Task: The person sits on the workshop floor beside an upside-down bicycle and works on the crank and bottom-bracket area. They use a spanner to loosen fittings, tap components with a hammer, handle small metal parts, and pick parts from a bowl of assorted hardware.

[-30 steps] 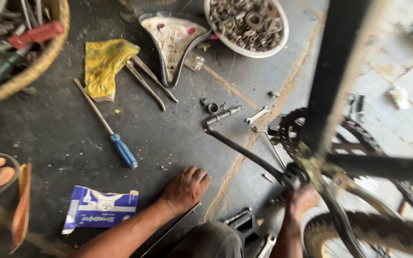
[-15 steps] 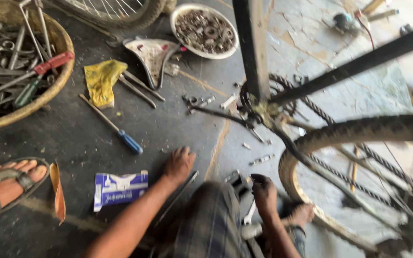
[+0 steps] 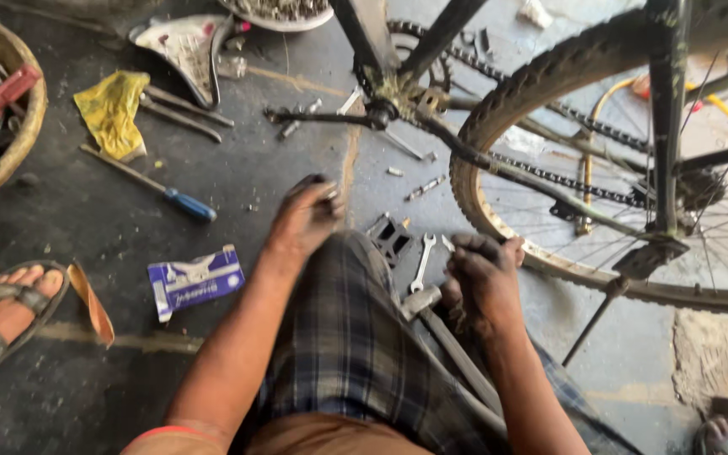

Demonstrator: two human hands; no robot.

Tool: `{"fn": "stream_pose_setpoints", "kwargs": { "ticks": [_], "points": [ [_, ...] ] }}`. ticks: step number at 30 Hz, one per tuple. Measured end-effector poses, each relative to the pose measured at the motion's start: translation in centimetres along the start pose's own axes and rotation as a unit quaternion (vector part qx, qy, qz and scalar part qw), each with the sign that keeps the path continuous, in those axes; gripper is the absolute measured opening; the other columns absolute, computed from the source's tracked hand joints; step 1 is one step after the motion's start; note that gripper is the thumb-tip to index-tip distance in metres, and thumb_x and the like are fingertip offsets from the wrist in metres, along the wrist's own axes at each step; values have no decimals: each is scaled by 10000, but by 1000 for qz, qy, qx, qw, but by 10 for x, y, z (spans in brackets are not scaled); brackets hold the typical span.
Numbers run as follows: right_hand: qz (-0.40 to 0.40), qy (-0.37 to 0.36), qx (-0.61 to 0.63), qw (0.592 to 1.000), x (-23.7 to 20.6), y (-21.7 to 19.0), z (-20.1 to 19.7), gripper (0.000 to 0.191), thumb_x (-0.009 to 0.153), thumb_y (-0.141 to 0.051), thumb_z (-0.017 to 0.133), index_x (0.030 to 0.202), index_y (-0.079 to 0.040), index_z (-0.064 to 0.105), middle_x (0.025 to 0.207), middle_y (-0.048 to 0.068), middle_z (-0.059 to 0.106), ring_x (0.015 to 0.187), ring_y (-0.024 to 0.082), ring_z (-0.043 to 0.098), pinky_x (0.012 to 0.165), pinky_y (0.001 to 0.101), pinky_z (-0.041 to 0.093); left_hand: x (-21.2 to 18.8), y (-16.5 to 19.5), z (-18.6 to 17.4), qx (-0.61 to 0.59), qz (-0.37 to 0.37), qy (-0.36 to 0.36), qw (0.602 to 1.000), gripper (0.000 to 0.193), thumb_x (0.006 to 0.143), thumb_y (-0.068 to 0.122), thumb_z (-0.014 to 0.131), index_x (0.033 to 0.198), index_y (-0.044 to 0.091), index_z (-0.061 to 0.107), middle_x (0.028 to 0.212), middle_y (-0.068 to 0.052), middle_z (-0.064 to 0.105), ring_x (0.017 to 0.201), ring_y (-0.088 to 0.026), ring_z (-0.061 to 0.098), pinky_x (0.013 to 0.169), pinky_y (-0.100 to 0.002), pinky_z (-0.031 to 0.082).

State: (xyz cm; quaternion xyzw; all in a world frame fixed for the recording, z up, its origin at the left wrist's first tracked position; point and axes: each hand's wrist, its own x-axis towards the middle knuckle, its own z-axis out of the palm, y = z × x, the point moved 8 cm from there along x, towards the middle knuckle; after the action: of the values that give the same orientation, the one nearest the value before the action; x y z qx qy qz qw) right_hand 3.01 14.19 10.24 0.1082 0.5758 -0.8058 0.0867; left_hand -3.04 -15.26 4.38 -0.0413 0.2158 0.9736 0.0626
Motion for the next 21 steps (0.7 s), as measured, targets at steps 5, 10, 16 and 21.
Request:
{"fn": "stream_pose_setpoints", "kwargs": {
  "ticks": [5, 10, 16, 21],
  "points": [
    [-182, -27, -72, 980, -19, -42, 57, 189, 918, 15, 644, 1106, 27, 645, 939, 54, 644, 814, 143, 637, 766, 277, 560, -23, -49, 75, -63, -58, 10, 996, 51, 876, 75, 673, 908, 83, 635, 915, -113, 725, 740, -196, 672, 646, -319, 561],
    [-289, 3, -116, 950, -37, -59, 72, 226, 955, 28, 625, 1181, 26, 607, 972, 50, 652, 855, 120, 628, 823, 251, 532, -34, -65, 111, 39, 20, -58, 997, 69, 931, 29, 698, 976, 43, 648, 933, -121, 711, 736, -154, 638, 673, -284, 534],
    [-308, 26, -126, 943, -45, -60, 65, 211, 978, 48, 637, 1184, 27, 604, 990, 49, 653, 862, 113, 649, 843, 238, 527, -38, -73, 117, 126, 104, -90, 983, 90, 935, 12, 721, 986, 43, 654, 927, -55, 682, 768, -102, 609, 694, -261, 509],
    [-327, 20, -159, 931, -47, -54, 63, 228, 980, 72, 620, 1198, 19, 581, 1052, 45, 640, 923, 97, 633, 882, 228, 505, -46, -70, 131, 214, 143, -103, 961, 100, 939, 8, 739, 1002, 33, 666, 1001, -66, 712, 804, -102, 586, 731, -267, 498]
  ]
}}
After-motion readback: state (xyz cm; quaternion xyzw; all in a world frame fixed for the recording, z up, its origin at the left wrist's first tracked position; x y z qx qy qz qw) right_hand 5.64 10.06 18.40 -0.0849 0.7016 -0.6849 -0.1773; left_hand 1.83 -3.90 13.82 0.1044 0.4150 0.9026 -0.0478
